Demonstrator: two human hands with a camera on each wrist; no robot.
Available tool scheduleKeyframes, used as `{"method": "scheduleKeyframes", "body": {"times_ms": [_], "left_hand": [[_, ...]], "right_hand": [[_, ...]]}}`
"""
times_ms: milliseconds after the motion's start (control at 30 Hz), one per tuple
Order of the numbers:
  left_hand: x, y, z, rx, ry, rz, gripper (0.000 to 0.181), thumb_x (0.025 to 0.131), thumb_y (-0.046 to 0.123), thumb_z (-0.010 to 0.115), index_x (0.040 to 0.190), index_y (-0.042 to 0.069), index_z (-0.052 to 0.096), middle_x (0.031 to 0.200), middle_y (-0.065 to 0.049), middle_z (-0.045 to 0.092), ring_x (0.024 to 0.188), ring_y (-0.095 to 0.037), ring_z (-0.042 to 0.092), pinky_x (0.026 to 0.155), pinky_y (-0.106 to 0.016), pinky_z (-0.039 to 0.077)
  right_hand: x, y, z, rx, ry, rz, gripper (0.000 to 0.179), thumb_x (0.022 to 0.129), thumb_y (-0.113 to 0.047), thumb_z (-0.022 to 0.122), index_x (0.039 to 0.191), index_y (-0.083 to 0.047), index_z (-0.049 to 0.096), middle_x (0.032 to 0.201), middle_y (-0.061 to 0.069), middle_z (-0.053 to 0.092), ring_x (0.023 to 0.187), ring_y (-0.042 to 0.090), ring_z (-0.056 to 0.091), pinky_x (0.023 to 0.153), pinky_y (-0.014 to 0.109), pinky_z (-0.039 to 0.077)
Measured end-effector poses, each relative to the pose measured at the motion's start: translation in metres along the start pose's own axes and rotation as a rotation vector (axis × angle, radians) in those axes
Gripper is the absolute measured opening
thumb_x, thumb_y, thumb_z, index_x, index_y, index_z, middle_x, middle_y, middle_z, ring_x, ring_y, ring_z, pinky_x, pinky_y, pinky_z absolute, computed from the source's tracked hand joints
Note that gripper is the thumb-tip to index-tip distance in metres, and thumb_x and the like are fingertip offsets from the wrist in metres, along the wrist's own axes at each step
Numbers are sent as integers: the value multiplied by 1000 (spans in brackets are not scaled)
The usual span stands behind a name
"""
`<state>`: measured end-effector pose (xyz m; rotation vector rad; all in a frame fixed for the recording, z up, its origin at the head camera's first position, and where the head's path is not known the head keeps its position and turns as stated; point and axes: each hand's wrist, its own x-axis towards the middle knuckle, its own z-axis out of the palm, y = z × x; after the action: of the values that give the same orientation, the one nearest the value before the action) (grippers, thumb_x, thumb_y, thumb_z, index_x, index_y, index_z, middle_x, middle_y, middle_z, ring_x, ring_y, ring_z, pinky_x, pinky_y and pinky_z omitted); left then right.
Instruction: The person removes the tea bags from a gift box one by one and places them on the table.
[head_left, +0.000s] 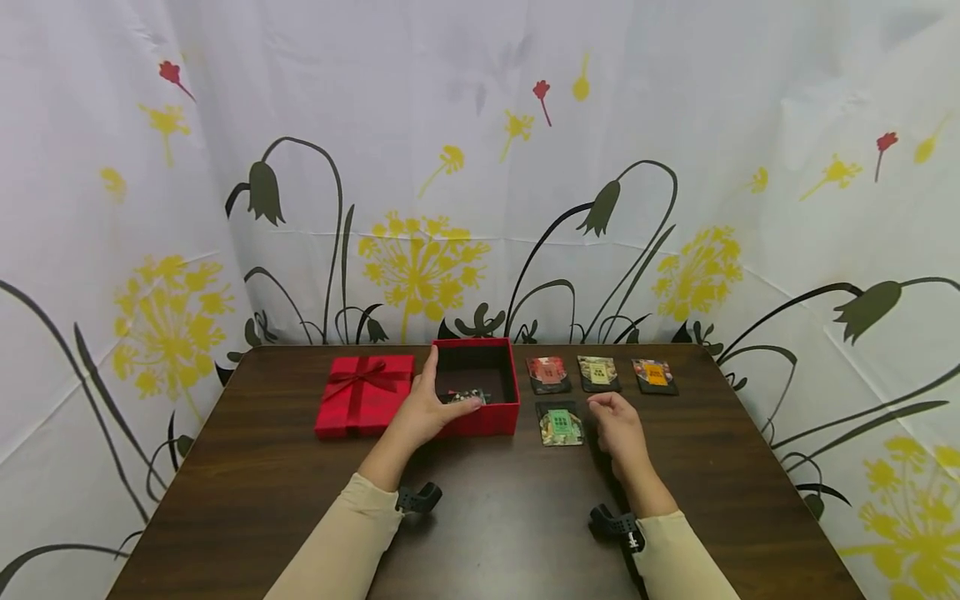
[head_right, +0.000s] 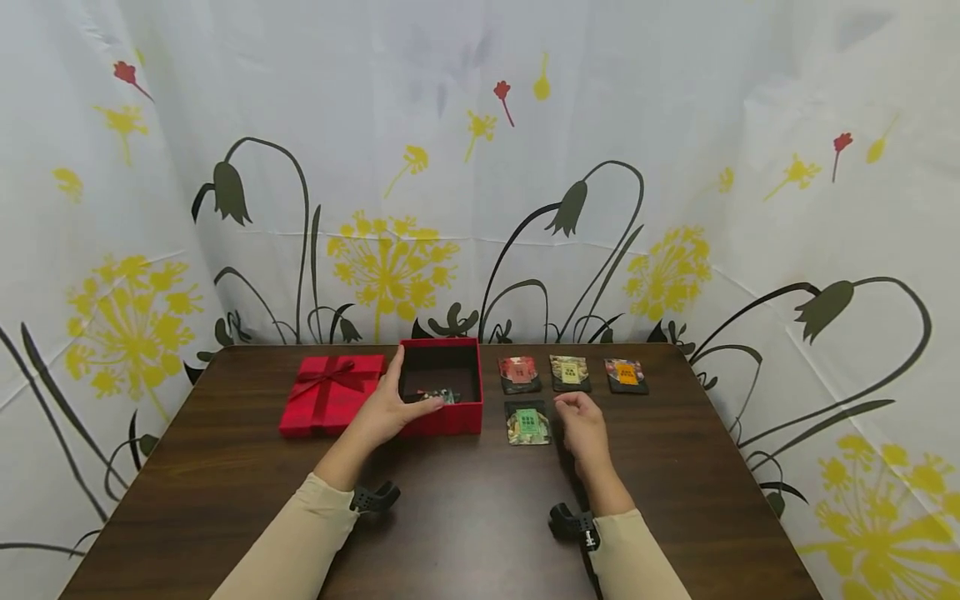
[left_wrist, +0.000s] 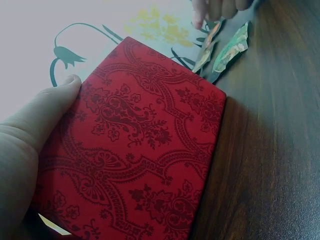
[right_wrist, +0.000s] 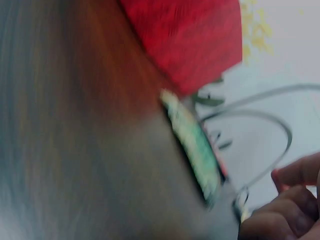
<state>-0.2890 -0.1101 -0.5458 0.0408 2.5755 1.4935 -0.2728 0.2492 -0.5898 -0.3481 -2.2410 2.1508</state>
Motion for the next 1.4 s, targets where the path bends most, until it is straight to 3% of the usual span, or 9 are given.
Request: {"method": "scheduleKeyframes", "body": {"times_ms": [200, 333, 500, 700, 800, 967, 1167, 1400], "left_hand": [[1, 1, 1, 10, 3, -2, 135, 81, 71, 87, 174, 47, -8, 184, -20, 8, 167, -52, 18, 122, -80, 31], [1, 1, 1, 13, 11, 6, 136, 80, 72, 87, 174, 45, -7, 183, -20, 11, 165, -53, 25, 122, -78, 34], [1, -1, 4, 9, 8, -6, 137, 79, 72, 87, 175, 42, -7, 182, -22, 12, 164, -54, 25, 122, -78, 35], [0, -3, 5, 8, 10, -7, 137, 80, 68, 88, 176, 39, -5, 179, -23, 18, 161, -53, 33, 122, -75, 36], [1, -3, 4, 13, 14, -6, 138, 79, 71, 88, 176, 39, -4, 178, -24, 21, 159, -53, 36, 122, -75, 37], [2, -2, 2, 18, 6, -12, 138, 79, 73, 87, 175, 41, -6, 178, -24, 20, 160, -54, 34, 121, -78, 35], [1, -1, -2, 10, 4, -10, 138, 79, 73, 87, 175, 42, -7, 180, -25, 14, 162, -55, 29, 121, -79, 35], [1, -1, -1, 10, -8, 2, 134, 84, 67, 87, 176, 39, -7, 181, -25, 10, 164, -55, 22, 121, -79, 34]], "right_hand": [[-7, -44, 17, -80, -44, -23, 28, 111, -23, 64, 126, 0, 66, 55, -12, 38, 44, 7, 29, 44, 25, 29], [-8, -82, 38, -94, -87, -107, 18, 110, -22, 65, 116, -6, 70, 62, -10, 40, 49, 8, 29, 48, 26, 28], [-9, -113, 60, -111, -173, -236, 15, 109, -22, 68, 114, -9, 72, 76, -6, 52, 64, 12, 43, 61, 27, 38], [-3, -132, 83, -330, -295, -435, 19, 107, -21, 72, 118, -6, 75, 94, 8, 71, 77, 30, 60, 64, 29, 50], [3, -143, 96, -441, -371, -481, 16, 107, -22, 73, 116, -10, 77, 108, 10, 78, 88, 29, 69, 71, 33, 55], [12, -164, 114, -640, -504, -489, 6, 104, -19, 76, 108, -15, 79, 111, 1, 82, 101, 17, 75, 89, 40, 60], [25, -180, 140, -911, -697, -499, 2, 101, -16, 80, 101, -18, 78, 102, -4, 81, 96, 14, 74, 87, 38, 60], [38, -181, 169, -1103, -855, -489, 11, 97, -11, 83, 107, -10, 81, 100, 0, 81, 93, 15, 74, 85, 36, 60]]}}
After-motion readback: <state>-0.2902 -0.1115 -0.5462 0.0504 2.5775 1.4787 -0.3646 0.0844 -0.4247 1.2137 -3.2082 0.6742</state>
